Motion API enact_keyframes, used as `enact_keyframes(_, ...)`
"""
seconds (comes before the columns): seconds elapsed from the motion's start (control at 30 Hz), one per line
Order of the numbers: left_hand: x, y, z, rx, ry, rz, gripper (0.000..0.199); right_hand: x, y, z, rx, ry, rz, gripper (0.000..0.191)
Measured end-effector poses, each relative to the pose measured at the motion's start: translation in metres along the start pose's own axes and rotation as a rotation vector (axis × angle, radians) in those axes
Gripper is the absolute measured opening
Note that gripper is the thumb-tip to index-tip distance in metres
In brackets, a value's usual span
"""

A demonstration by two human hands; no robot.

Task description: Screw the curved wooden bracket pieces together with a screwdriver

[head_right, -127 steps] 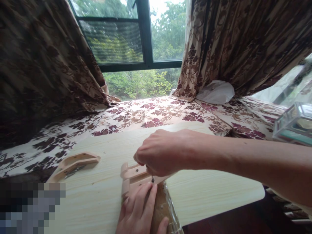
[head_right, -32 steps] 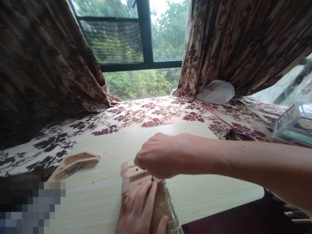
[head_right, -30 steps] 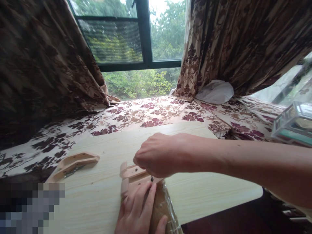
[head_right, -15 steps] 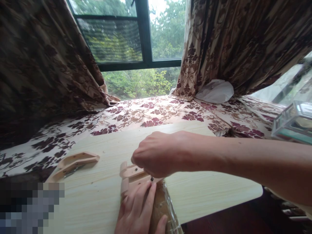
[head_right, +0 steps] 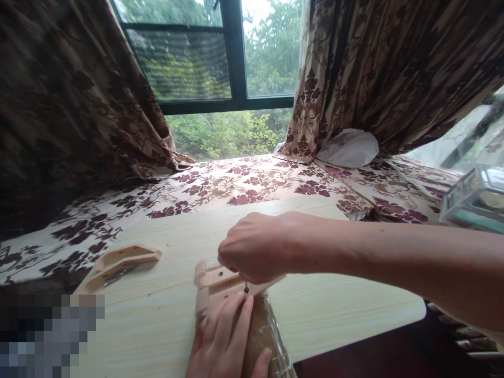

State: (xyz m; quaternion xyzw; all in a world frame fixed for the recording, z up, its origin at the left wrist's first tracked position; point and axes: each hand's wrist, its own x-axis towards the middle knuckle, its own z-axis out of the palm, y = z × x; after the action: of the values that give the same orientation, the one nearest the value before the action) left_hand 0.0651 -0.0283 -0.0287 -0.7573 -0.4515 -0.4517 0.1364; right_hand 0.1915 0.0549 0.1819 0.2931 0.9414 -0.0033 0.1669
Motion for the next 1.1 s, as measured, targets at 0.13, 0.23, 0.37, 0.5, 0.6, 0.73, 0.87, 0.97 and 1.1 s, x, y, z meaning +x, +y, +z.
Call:
enact_keyframes(0.13, 0.0, -0.0006, -0.001, 0.004, -0.007, 0.0, 0.048, 0.0043, 0.0036, 0.0061, 0.047, 0.074, 0.015, 0.014)
enact_keyframes(0.23, 0.0002, -0.001, -0.0011, 0.005, -0.003, 0.001, 0.049, 0.0034, 0.0051, 0.0058, 0.093, 0.051, 0.058, 0.015)
enact_keyframes(0.37, 0.0, -0.001, -0.0006, 0.001, -0.002, 0.005, 0.048, -0.0018, 0.0047, 0.0013, 0.094, 0.029, 0.099, 0.017)
enact_keyframes(0.5, 0.0, -0.0007, -0.001, 0.008, 0.005, 0.01, 0.048, -0.0032, 0.0034, -0.001, 0.057, 0.009, 0.017, 0.02)
enact_keyframes(0.6, -0.0003, -0.0004, -0.0011, 0.007, -0.006, 0.005, 0.046, -0.0002, 0.0034, -0.0007, 0.031, -0.006, 0.015, 0.016)
enact_keyframes(0.73, -0.0013, -0.0009, -0.0003, 0.005, -0.003, 0.004, 0.045, 0.0027, 0.0049, 0.0007, 0.05, 0.004, 0.051, 0.015)
enact_keyframes(0.87, -0.0016, -0.0013, -0.0001, -0.003, 0.007, -0.001, 0.047, 0.0004, 0.0053, 0.0009, 0.042, 0.026, 0.086, 0.016)
enact_keyframes(0.97, -0.0014, -0.0005, -0.0006, -0.002, -0.003, -0.004, 0.048, -0.0015, 0.0055, 0.0011, 0.045, 0.057, 0.053, 0.017)
enact_keyframes(1.1, -0.0004, -0.0002, -0.0019, 0.008, 0.001, -0.002, 0.048, -0.0006, 0.0061, 0.0037, 0.059, 0.064, 0.02, 0.017)
